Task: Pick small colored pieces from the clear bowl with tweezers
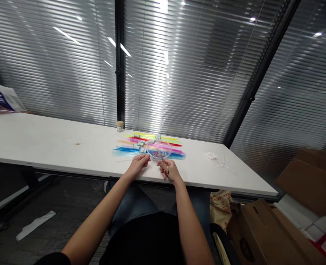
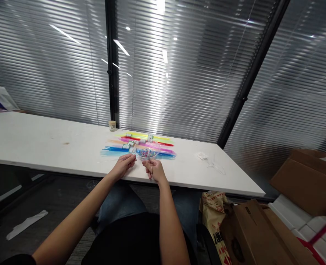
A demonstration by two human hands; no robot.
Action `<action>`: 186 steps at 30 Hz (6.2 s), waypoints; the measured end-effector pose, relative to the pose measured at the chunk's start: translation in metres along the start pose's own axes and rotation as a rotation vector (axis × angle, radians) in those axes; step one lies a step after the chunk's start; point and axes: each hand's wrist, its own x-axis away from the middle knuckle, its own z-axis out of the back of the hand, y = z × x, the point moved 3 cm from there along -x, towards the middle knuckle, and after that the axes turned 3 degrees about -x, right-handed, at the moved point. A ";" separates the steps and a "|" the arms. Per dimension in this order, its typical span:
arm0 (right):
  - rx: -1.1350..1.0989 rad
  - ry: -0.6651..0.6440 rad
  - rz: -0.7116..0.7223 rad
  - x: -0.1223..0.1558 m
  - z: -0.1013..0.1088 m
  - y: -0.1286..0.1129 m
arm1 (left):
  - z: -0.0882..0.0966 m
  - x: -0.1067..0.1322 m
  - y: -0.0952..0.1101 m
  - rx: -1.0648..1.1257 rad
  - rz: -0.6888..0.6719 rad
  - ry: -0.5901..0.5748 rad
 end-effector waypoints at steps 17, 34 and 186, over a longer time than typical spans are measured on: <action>-0.049 0.041 -0.029 -0.002 0.002 0.005 | 0.001 -0.002 -0.002 0.019 0.007 0.037; 0.007 -0.048 -0.037 0.001 0.000 0.001 | 0.000 0.001 0.001 -0.047 -0.009 0.000; -0.072 0.027 -0.034 0.000 0.003 0.003 | 0.000 0.000 -0.001 0.181 0.129 0.109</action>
